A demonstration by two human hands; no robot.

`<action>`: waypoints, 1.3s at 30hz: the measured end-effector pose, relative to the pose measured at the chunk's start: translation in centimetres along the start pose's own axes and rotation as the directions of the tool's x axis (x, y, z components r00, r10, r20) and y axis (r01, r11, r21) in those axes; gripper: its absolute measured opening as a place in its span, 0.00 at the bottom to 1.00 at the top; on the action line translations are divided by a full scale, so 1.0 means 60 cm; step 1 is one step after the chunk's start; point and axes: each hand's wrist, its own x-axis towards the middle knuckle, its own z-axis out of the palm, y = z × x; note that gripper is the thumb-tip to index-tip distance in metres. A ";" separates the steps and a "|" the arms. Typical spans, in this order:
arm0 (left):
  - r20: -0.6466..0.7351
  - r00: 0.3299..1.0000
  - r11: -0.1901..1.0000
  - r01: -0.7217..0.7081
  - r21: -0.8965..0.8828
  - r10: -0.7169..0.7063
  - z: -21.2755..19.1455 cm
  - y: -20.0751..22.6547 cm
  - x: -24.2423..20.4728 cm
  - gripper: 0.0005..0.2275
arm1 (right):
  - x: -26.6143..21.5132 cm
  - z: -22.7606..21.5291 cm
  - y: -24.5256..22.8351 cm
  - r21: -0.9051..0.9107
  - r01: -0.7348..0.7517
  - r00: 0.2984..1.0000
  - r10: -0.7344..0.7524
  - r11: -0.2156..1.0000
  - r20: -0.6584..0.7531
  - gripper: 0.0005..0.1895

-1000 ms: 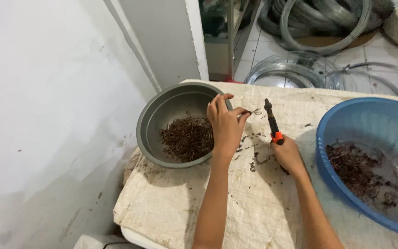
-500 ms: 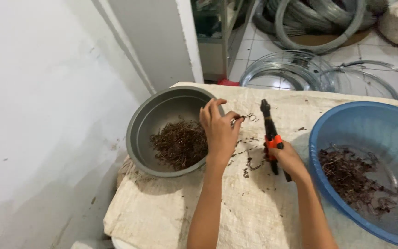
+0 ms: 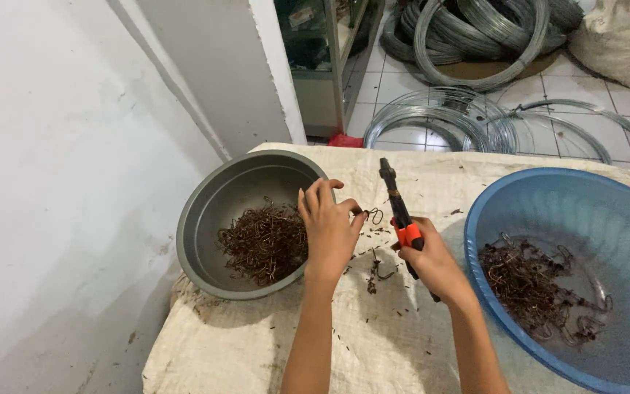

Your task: Trimming small brown items with pliers and sorting them into bowls

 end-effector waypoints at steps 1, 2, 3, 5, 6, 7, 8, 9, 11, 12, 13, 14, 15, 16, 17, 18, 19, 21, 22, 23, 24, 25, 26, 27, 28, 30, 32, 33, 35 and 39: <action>0.002 1.000 1.000 -0.002 0.001 0.002 0.000 0.001 -0.002 0.07 | -0.004 -0.003 -0.004 0.002 -0.001 1.000 0.001 1.000 -0.002 0.20; 0.026 1.000 1.000 -0.010 -0.021 0.011 -0.001 0.002 -0.004 0.07 | -0.009 -0.005 -0.007 0.005 0.011 0.999 -0.011 1.000 0.043 0.21; 0.045 0.999 0.999 -0.019 -0.043 0.021 -0.001 0.004 -0.003 0.06 | -0.010 -0.009 -0.012 0.007 0.028 0.996 -0.028 1.000 0.087 0.22; 0.065 0.997 0.998 -0.025 -0.052 0.028 0.001 0.005 -0.003 0.06 | -0.012 -0.008 -0.016 -0.002 0.046 0.991 -0.045 0.999 0.123 0.23; 0.089 0.995 0.998 -0.028 -0.061 0.033 0.002 0.004 -0.005 0.05 | -0.014 -0.007 -0.018 -0.011 0.060 0.986 -0.058 0.998 0.159 0.23; 0.088 0.996 0.998 -0.025 -0.060 0.031 -0.001 0.007 -0.007 0.05 | -0.013 -0.004 -0.016 -0.011 0.061 0.985 -0.058 0.998 0.162 0.23; 0.101 0.994 0.998 -0.043 -0.052 0.048 -0.004 0.009 -0.008 0.05 | -0.011 -0.001 -0.014 -0.025 0.045 0.985 -0.040 0.999 0.170 0.24; 0.113 0.991 0.997 -0.064 -0.044 0.068 -0.007 0.012 -0.008 0.04 | -0.010 0.001 -0.013 -0.040 0.031 0.984 -0.024 0.999 0.175 0.24; 0.112 0.991 0.997 -0.068 -0.041 0.073 -0.008 0.013 -0.004 0.05 | 0.016 0.008 0.029 -0.012 -0.025 0.988 0.026 1.000 0.149 0.27; 0.114 0.991 0.997 -0.073 -0.039 0.077 -0.007 0.014 -0.005 0.06 | 0.026 0.012 0.053 0.018 -0.082 0.989 0.080 0.996 0.123 0.30; 0.115 0.990 0.997 -0.073 -0.039 0.077 -0.004 0.014 -0.007 0.06 | 0.022 0.014 0.044 0.018 -0.084 0.989 0.081 0.996 0.123 0.30; 0.119 0.989 0.995 -0.078 -0.057 0.085 -0.003 0.015 -0.008 0.06 | 0.018 0.016 0.035 0.069 -0.108 0.989 0.099 0.992 0.111 0.20; 0.116 0.989 0.994 -0.086 -0.074 0.094 -0.001 0.015 -0.004 0.07 | 0.020 0.017 0.022 0.119 -0.123 0.989 0.111 0.985 0.099 0.10; 0.110 0.989 0.993 -0.089 -0.073 0.097 0.001 0.014 -0.002 0.07 | 0.014 0.014 0.010 0.118 -0.116 0.990 0.105 0.986 0.097 0.10; 0.125 0.987 0.992 -0.091 -0.089 0.102 0.005 0.013 -0.002 0.07 | 0.005 0.013 -0.001 0.196 -0.161 0.985 0.146 0.967 0.087 0.13; 0.141 0.984 0.990 -0.092 -0.105 0.107 0.009 0.013 -0.003 0.08 | -0.003 0.011 -0.011 0.273 -0.203 0.979 0.188 0.940 0.081 0.16; 0.147 0.983 0.990 -0.095 -0.107 0.110 0.008 0.014 -0.003 0.08 | -0.005 0.013 -0.015 0.275 -0.208 0.978 0.193 0.939 0.078 0.16; 0.142 0.984 0.989 -0.094 -0.110 0.109 0.007 0.014 -0.001 0.07 | -0.006 0.017 -0.024 0.541 -0.240 0.968 0.241 0.806 0.071 0.31; 0.145 0.983 0.989 -0.096 -0.112 0.111 0.007 0.014 -0.003 0.07 | -0.007 0.019 -0.026 0.543 -0.241 0.967 0.244 0.805 0.068 0.31; 0.154 0.981 0.989 -0.102 -0.108 0.118 0.006 0.013 -0.003 0.07 | -0.006 0.021 -0.029 0.585 -0.245 0.967 0.238 0.773 0.091 0.31; 0.162 0.979 0.989 -0.108 -0.103 0.124 0.005 0.013 -0.004 0.06 | -0.005 0.023 -0.032 0.626 -0.249 0.966 0.230 0.739 0.113 0.31; 0.163 0.979 0.989 -0.108 -0.103 0.124 0.002 0.012 -0.003 0.06 | -0.010 0.021 -0.042 0.627 -0.250 0.966 0.231 0.738 0.113 0.31; 0.219 0.969 0.986 -0.087 -0.143 0.117 0.000 0.011 -0.003 0.06 | -0.015 0.018 -0.053 0.622 -0.262 0.962 0.247 0.738 0.114 0.32; 0.275 0.955 0.981 -0.065 -0.180 0.114 -0.003 0.010 -0.001 0.06 | -0.020 0.016 -0.064 0.619 -0.273 0.959 0.261 0.737 0.113 0.33; 0.274 0.955 0.981 -0.067 -0.180 0.115 -0.003 0.007 0.001 0.06 | -0.018 0.017 -0.065 0.619 -0.272 0.959 0.260 0.737 0.112 0.33; 0.311 0.945 0.976 -0.038 -0.214 0.105 -0.002 0.000 0.000 0.07 | -0.019 0.019 -0.065 0.673 -0.292 0.951 0.280 0.680 0.130 0.37; 0.321 0.940 0.972 -0.041 -0.230 0.115 -0.010 0.002 -0.002 0.07 | -0.021 0.016 -0.071 0.677 -0.295 0.950 0.282 0.674 0.134 0.35; 0.326 0.938 0.969 -0.042 -0.243 0.122 -0.015 0.002 0.000 0.07 | -0.020 0.015 -0.075 0.680 -0.298 0.950 0.279 0.670 0.141 0.33; 0.327 0.937 0.967 -0.041 -0.251 0.125 -0.013 -0.004 0.001 0.06 | -0.022 0.017 -0.079 0.688 -0.283 0.953 0.275 0.669 0.125 0.32; 0.297 0.944 0.968 -0.071 -0.242 0.144 -0.011 -0.005 0.003 0.04 | -0.022 0.010 -0.072 0.683 -0.273 0.952 0.293 0.678 0.090 0.24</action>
